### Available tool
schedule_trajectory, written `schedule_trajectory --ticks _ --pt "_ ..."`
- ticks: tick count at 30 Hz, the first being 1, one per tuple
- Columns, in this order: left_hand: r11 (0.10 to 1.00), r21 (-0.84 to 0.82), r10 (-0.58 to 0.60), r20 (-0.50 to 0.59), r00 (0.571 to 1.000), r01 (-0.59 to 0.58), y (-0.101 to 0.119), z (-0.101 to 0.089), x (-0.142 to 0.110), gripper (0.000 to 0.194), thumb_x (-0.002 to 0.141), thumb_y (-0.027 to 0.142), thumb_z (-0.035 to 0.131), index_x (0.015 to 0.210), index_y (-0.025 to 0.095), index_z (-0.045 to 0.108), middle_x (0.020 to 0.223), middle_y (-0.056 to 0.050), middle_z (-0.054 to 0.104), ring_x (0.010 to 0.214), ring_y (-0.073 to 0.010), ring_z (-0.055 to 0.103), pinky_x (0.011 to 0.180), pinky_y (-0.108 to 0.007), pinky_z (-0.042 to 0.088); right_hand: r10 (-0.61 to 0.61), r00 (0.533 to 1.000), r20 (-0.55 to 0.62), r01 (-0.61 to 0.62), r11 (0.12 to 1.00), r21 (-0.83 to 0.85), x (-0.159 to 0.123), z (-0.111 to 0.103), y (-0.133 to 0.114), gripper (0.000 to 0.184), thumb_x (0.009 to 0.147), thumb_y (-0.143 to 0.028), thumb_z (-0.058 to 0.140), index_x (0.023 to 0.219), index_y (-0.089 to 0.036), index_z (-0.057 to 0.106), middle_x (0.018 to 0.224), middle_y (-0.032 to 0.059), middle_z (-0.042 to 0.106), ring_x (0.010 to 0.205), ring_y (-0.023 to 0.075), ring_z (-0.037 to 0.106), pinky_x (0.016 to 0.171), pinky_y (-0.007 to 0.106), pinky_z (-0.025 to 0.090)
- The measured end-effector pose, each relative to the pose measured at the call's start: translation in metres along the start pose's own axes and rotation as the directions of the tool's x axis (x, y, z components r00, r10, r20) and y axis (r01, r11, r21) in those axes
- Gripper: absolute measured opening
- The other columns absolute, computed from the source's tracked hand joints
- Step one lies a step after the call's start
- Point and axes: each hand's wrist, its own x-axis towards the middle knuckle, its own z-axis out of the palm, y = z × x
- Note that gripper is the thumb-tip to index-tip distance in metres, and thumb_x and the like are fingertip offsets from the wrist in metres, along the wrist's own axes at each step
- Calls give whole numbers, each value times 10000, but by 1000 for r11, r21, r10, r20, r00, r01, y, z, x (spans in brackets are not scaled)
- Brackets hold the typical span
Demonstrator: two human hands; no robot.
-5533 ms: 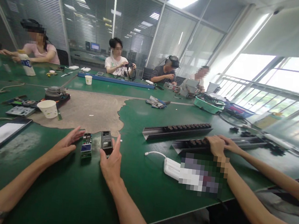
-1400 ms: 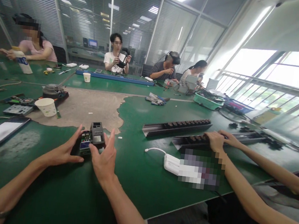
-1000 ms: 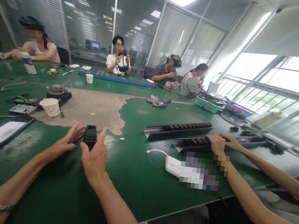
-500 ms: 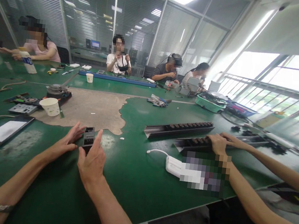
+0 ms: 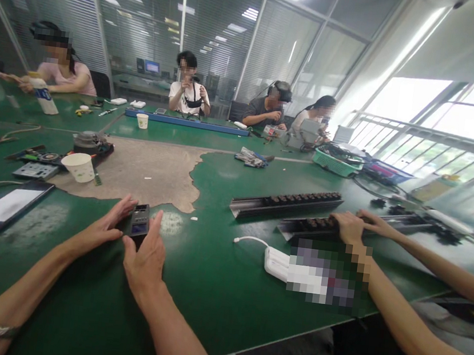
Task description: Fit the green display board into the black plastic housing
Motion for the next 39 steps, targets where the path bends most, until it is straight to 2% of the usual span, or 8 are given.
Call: schedule_trajectory --ticks 4,9,15,18,22,29,35,39 --pt "1000 19 -14 2 1000 14 2 1 0 902 817 169 562 1548 256 41 1596 -84 194 1466 -293 158 1194 -519 88 35 999 17 -36 998 47 1 -1 -2 899 824 -238 649 1529 -154 97 1359 175 543 1199 316 574 1000 479 466" --pt "998 -65 -22 -22 1000 21 4 1 0 911 814 164 552 1547 251 17 1597 -99 177 1459 -299 184 1193 -523 85 35 999 -19 -33 994 109 6 -6 -14 916 823 -239 656 1531 -158 80 1354 162 554 1224 299 560 1014 455 465" --pt "991 -130 -19 -31 999 15 7 2 -1 914 804 147 560 1547 258 39 1602 -84 176 1469 -287 150 1202 -507 64 -24 994 -102 43 981 189 19 -35 -28 932 849 -249 647 1535 -191 19 1394 118 527 1267 248 526 1056 413 435" --pt "992 -121 -22 -30 999 18 9 3 -1 900 813 156 560 1547 260 49 1602 -81 181 1471 -279 146 1205 -502 66 -10 993 -117 29 987 161 22 -54 -15 895 853 -256 646 1533 -186 69 1392 113 531 1274 248 518 1073 418 413" --pt "996 -85 -38 -20 999 36 12 3 -1 892 821 178 559 1548 265 49 1599 -80 190 1468 -286 159 1202 -512 79 73 992 -105 -59 990 132 19 -69 13 892 852 -281 653 1530 -175 83 1364 113 558 1250 252 542 1068 431 412" --pt "998 -62 -22 -19 1000 21 8 2 1 899 827 245 595 1548 268 59 1595 -83 205 1463 -311 164 1201 -529 83 101 991 -89 -94 993 74 9 -62 38 893 858 -300 630 1530 -139 65 1356 149 558 1242 272 548 1042 433 433" --pt "998 -54 -26 -12 1000 25 6 1 3 890 846 306 596 1549 263 51 1597 -84 199 1465 -319 151 1200 -528 94 108 989 -105 -110 994 -11 3 -59 42 945 826 -281 657 1528 -106 49 1467 202 411 1365 296 396 1103 465 359" --pt "999 -44 -27 -22 999 26 6 1 3 887 849 309 590 1549 257 50 1594 -89 205 1464 -322 152 1198 -530 100 89 989 -121 -89 996 11 2 -61 40 966 806 -252 680 1530 -133 52 1469 185 415 1366 285 397 1112 467 349"
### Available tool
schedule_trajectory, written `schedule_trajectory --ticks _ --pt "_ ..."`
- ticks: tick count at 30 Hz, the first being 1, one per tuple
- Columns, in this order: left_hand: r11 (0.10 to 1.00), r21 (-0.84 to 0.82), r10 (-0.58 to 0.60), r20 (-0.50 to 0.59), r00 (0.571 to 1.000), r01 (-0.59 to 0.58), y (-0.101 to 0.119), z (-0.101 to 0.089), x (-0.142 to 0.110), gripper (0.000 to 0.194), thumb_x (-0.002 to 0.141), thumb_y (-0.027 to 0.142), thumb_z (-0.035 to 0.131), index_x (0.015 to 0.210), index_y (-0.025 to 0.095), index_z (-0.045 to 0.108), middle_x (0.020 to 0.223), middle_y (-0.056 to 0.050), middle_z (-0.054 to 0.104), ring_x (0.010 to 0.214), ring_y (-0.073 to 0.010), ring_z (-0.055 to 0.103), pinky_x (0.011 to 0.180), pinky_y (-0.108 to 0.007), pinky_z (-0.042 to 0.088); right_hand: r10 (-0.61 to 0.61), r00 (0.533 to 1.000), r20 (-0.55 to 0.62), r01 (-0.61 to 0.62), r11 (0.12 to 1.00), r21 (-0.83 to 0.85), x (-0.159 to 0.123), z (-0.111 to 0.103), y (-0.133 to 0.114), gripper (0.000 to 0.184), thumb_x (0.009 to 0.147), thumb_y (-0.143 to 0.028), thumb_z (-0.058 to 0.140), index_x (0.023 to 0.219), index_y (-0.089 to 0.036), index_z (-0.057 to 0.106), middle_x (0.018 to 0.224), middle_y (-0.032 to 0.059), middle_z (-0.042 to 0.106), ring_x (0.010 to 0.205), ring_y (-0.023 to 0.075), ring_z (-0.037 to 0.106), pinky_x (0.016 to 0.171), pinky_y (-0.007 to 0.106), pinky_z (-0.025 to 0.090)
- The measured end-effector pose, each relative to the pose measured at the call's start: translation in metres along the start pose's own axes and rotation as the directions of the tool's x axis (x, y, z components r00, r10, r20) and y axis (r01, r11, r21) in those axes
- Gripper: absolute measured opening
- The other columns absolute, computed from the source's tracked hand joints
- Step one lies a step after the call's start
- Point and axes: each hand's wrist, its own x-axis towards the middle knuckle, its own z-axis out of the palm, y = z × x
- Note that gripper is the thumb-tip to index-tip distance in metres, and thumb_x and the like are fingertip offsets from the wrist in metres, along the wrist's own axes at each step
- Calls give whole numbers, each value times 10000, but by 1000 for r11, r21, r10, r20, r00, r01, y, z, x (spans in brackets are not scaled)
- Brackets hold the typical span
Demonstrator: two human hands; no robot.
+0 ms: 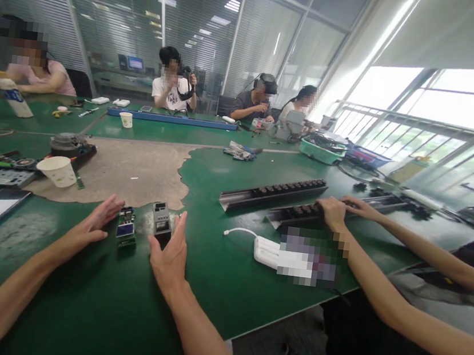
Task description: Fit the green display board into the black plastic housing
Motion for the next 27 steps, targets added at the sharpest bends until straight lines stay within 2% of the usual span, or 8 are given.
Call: schedule_trajectory --ticks 6,9,13,17,20,27 --pt "1000 -6 7 15 1000 -6 0 0 1 908 834 277 598 1550 240 40 1594 -110 193 1465 -328 141 1197 -542 76 -2 1000 9 2 999 41 3 0 0 891 824 -212 647 1523 -126 102 1368 174 539 1268 279 522 1065 457 411" --pt "1000 -3 7 5 1000 -7 3 2 0 890 841 259 585 1550 238 47 1594 -107 194 1465 -319 147 1198 -532 80 6 1000 -1 -6 996 86 5 -2 -6 868 832 -216 639 1522 -146 117 1317 135 591 1220 265 566 1041 440 439" --pt "1000 -2 -1 0 1000 1 6 3 -3 872 842 215 572 1549 253 62 1596 -94 198 1464 -305 164 1201 -525 82 -25 1000 -11 27 973 230 7 -3 -30 852 852 -218 634 1523 -187 111 1305 85 608 1200 222 583 1054 404 434" --pt "999 -32 -2 -16 1000 2 7 4 -4 883 826 185 572 1548 259 69 1596 -87 205 1465 -293 167 1204 -507 84 -56 998 23 45 940 339 8 10 -57 873 844 -222 654 1524 -206 106 1292 75 618 1140 204 623 1001 364 484" --pt "998 -55 -12 -33 999 10 8 4 -3 894 829 197 569 1549 244 41 1594 -98 205 1464 -294 171 1201 -500 94 -89 996 25 77 946 314 9 23 -67 903 832 -212 659 1529 -213 84 1231 68 654 1099 218 645 941 363 520" --pt "997 -83 -11 -34 999 8 7 3 -3 867 837 204 546 1546 279 53 1596 -69 207 1462 -283 185 1202 -493 99 -97 994 52 92 991 93 9 40 -67 930 813 -242 662 1531 -177 75 1206 112 661 1039 276 666 875 398 537"
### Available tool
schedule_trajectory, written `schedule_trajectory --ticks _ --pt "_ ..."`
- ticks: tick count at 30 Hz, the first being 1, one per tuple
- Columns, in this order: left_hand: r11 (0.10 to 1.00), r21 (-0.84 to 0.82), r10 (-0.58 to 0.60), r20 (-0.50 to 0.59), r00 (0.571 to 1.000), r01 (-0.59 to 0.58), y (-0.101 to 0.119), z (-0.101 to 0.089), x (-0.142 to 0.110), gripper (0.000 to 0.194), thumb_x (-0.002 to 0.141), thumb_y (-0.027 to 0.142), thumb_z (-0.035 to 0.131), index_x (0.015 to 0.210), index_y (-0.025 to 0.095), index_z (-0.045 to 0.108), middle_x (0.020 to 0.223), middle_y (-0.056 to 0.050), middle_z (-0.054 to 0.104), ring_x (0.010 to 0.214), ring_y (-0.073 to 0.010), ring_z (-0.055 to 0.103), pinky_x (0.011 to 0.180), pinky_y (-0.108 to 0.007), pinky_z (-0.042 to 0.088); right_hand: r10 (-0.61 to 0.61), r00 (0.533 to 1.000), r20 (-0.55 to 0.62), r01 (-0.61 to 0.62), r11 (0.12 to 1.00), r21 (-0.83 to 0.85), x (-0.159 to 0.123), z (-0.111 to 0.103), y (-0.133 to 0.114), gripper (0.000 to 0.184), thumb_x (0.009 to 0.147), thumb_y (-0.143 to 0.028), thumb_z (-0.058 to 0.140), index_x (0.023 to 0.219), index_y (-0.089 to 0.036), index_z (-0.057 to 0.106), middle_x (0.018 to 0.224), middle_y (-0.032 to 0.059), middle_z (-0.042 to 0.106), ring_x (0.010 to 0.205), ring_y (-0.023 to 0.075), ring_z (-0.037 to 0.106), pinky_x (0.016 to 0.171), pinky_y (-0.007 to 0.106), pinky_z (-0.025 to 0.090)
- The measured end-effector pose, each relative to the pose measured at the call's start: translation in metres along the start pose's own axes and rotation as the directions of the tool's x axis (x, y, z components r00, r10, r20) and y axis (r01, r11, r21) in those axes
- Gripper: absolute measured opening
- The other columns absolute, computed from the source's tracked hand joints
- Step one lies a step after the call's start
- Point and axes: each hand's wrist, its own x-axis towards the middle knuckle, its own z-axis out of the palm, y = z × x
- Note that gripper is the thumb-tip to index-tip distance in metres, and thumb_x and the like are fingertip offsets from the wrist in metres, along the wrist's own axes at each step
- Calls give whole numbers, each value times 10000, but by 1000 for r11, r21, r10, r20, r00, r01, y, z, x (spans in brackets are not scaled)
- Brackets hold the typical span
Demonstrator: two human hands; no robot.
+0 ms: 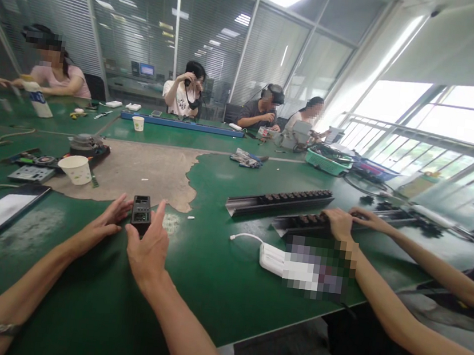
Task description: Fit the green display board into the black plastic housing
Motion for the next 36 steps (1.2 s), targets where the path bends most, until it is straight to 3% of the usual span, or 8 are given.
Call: schedule_trajectory --ticks 7,13,19,24,27,32,36 --pt "999 16 -29 -14 999 30 0 0 -2 878 833 198 541 1548 266 37 1604 -62 177 1466 -289 165 1203 -483 109 -6 1000 15 7 993 -114 -4 9 -1 917 815 -272 641 1533 -157 83 1174 145 665 1000 317 670 867 442 528" --pt "1000 27 6 14 1000 -6 -6 -3 1 885 824 196 548 1548 260 43 1597 -78 201 1462 -288 180 1201 -501 84 14 997 76 -1 985 -170 -17 12 10 917 817 -270 644 1532 -142 85 1298 184 579 1104 335 619 925 494 500" --pt "995 97 11 45 999 -15 -5 -2 1 868 786 148 529 1545 245 119 1590 -70 226 1461 -292 181 1200 -502 88 -45 996 83 56 990 -131 -28 17 23 985 800 -270 682 1530 -118 39 1462 202 409 1335 323 426 1081 492 386" --pt "993 113 11 46 999 -16 -5 -1 0 886 770 145 534 1545 251 118 1595 -63 212 1465 -291 167 1198 -512 91 -55 996 69 60 995 -85 -26 24 28 1026 789 -273 700 1531 -133 5 1473 199 395 1351 333 404 1080 510 385" --pt "996 88 15 35 999 -19 -7 -3 1 894 786 148 530 1548 255 74 1601 -63 191 1467 -281 159 1203 -495 71 -35 997 68 39 997 -65 -25 27 28 951 814 -219 657 1529 -126 38 1444 202 436 1325 328 444 1067 508 401" --pt "999 31 6 13 1000 -6 -7 -4 0 913 807 185 550 1548 255 22 1606 -87 157 1467 -303 151 1196 -517 81 -32 999 22 31 999 25 -15 18 10 929 825 -203 649 1532 -168 46 1422 167 479 1298 298 484 1045 471 435" --pt "1000 1 9 14 1000 -9 -3 -1 0 919 809 195 561 1546 271 18 1604 -80 170 1466 -303 156 1197 -518 87 -41 999 -14 42 995 87 0 -5 -9 963 840 -234 647 1531 -208 -24 1449 125 459 1317 264 468 1067 447 417"
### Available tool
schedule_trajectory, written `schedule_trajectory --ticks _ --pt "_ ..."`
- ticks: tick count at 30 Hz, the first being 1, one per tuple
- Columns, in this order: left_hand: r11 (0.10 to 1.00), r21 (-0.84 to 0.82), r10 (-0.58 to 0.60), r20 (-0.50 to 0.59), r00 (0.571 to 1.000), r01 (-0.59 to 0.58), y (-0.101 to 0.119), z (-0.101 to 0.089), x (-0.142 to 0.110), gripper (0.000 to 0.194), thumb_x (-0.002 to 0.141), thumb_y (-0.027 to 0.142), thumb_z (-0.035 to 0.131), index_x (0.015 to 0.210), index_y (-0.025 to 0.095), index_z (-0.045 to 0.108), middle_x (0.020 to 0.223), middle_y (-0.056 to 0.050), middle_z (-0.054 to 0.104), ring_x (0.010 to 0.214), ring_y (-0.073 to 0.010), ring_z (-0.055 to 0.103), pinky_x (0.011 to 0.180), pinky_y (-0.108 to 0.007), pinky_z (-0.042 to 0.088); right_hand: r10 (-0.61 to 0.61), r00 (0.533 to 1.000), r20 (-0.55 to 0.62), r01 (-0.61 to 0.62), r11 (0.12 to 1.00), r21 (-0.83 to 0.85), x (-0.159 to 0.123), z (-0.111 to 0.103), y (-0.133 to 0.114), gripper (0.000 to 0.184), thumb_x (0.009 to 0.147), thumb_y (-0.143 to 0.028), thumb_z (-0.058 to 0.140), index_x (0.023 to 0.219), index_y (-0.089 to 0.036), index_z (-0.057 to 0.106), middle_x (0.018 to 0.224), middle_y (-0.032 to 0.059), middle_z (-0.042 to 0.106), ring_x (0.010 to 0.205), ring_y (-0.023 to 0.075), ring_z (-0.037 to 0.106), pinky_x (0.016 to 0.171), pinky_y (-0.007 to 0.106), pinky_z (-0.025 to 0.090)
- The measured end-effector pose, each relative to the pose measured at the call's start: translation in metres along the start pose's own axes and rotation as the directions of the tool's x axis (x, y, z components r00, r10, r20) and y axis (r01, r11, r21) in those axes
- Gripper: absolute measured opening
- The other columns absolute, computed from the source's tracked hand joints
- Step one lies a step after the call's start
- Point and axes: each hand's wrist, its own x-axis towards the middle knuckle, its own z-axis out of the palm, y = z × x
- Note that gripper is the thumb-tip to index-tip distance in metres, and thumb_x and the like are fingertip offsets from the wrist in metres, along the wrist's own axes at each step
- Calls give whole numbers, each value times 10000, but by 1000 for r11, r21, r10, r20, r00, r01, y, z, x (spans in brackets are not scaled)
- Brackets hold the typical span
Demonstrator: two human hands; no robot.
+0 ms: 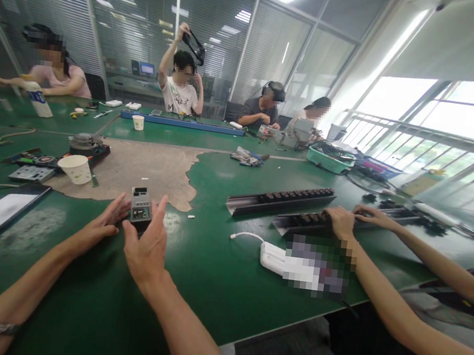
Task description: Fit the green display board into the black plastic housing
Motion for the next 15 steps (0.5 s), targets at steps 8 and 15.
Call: schedule_trajectory --ticks 8,15 --pt "999 36 1 22 1000 -2 0 -1 0 894 846 227 554 1548 253 2 1599 -95 186 1463 -307 165 1197 -527 80 63 998 -29 -64 996 -68 7 -51 40 895 853 -244 630 1528 -166 47 1392 113 529 1272 258 515 1081 451 392" --pt "999 53 6 33 999 -7 9 3 0 875 861 248 555 1547 266 12 1595 -85 207 1465 -315 152 1197 -535 69 117 993 10 -115 987 -116 -7 -48 71 923 852 -270 637 1531 -143 25 1408 145 505 1276 268 512 1073 426 401"
